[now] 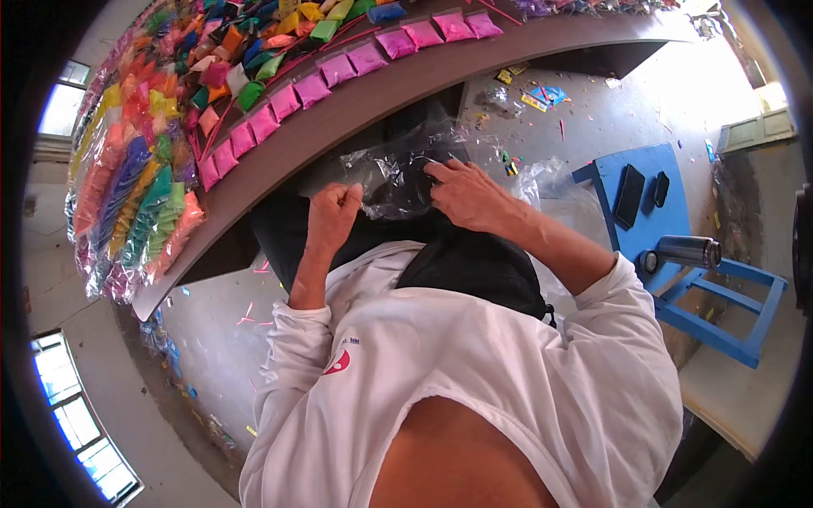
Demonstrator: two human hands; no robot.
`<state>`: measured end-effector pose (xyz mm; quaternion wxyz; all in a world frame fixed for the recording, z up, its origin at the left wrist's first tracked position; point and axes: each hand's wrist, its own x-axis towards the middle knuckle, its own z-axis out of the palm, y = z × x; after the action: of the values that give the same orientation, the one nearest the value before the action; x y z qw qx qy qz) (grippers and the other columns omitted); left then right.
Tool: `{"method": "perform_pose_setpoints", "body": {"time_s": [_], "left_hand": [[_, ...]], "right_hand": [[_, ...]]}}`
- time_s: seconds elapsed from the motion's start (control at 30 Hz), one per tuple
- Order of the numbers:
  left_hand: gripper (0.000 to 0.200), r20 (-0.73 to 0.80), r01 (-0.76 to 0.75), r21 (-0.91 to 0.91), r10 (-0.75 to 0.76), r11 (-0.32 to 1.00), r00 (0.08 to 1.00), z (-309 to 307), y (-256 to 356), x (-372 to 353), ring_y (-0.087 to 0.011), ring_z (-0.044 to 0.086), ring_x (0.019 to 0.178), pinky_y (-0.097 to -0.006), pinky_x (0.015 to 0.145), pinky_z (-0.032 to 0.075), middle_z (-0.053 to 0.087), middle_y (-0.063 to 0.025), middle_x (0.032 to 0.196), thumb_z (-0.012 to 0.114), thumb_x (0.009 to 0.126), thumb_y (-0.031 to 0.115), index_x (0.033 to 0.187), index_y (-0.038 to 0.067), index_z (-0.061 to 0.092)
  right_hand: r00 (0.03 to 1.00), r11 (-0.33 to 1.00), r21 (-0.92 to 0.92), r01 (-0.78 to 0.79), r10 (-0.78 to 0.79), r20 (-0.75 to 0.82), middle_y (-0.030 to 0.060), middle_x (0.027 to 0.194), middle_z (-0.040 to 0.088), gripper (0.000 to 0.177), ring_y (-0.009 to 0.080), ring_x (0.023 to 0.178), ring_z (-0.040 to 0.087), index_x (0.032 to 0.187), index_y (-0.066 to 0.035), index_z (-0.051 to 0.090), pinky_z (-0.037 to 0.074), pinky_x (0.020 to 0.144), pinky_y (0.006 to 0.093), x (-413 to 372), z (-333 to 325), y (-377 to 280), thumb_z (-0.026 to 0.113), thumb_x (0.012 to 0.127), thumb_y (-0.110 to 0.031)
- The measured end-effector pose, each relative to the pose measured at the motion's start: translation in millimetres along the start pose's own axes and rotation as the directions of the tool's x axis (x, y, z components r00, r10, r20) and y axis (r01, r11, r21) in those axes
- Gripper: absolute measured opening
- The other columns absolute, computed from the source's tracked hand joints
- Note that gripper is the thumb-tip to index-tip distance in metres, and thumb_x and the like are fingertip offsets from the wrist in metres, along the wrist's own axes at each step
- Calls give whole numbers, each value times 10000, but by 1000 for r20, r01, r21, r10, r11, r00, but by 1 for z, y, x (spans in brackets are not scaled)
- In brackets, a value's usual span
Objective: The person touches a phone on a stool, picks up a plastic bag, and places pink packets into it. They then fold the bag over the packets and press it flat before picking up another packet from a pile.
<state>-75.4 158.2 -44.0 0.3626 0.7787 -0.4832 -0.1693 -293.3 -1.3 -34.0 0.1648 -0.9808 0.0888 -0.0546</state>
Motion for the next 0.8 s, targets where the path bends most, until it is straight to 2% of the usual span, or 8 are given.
{"method": "perform_pose_setpoints", "body": {"time_s": [0.13,0.23,0.33,0.47,0.57,0.67,0.73,0.8], "left_hand": [[349,9,-7,-57,8,998,1000,7,-6,-2,-257,570,598,-356,568,427,575,-161,656,581,912,230,697,-45,570],[347,-63,24,-89,-30,996,998,6,-5,-3,-226,567,596,-344,570,430,585,-142,659,564,930,237,726,-45,566],[354,-37,104,-91,-108,990,993,-2,-1,-3,-204,571,605,-331,574,433,593,-128,667,547,946,244,739,-43,556],[360,-31,49,-122,-53,991,998,0,3,-3,-190,535,584,-327,556,421,570,-130,649,543,950,242,722,-37,536],[359,-11,-27,-164,26,986,1000,6,9,-2,-190,503,565,-327,539,407,544,-131,636,542,951,240,718,-34,527],[349,13,-48,-161,50,986,999,7,11,-3,-193,480,555,-332,527,394,512,-129,622,539,951,231,721,-32,525],[341,2,-55,-181,56,982,998,4,7,-5,-196,477,552,-338,525,390,495,-130,619,537,952,222,723,-31,525],[324,43,-16,-141,22,990,999,-2,11,-6,-144,485,588,-296,547,397,517,-74,644,514,967,224,748,-15,531]], "right_hand": [[995,997,28,-74,72,63,146,1144,541,212,337,1046,541,935,-53,644,441,887,432,-4,-5,-7,598,838,-236],[983,979,140,-150,163,-84,168,1073,577,299,366,1019,558,891,-38,643,458,821,484,-16,-2,3,587,868,-331],[931,908,237,-345,299,210,204,1015,613,382,378,987,589,909,-17,632,458,822,476,-37,-33,16,562,901,-393],[823,688,460,-561,524,221,199,856,628,363,318,861,636,901,21,592,473,773,443,-54,-62,27,601,886,-342],[672,653,584,-482,703,-232,172,795,632,302,312,776,629,872,11,595,480,725,415,-58,-48,34,659,833,-281],[521,742,371,-558,662,-539,155,736,639,287,329,696,624,854,1,615,485,670,403,-55,-15,53,699,779,-263],[463,757,238,-609,582,-668,146,714,645,294,342,662,622,905,-16,632,487,641,403,-53,6,61,700,774,-270],[491,668,437,-601,741,-458,144,714,653,297,348,656,628,945,-28,645,489,627,408,-52,13,67,691,773,-266]]}}
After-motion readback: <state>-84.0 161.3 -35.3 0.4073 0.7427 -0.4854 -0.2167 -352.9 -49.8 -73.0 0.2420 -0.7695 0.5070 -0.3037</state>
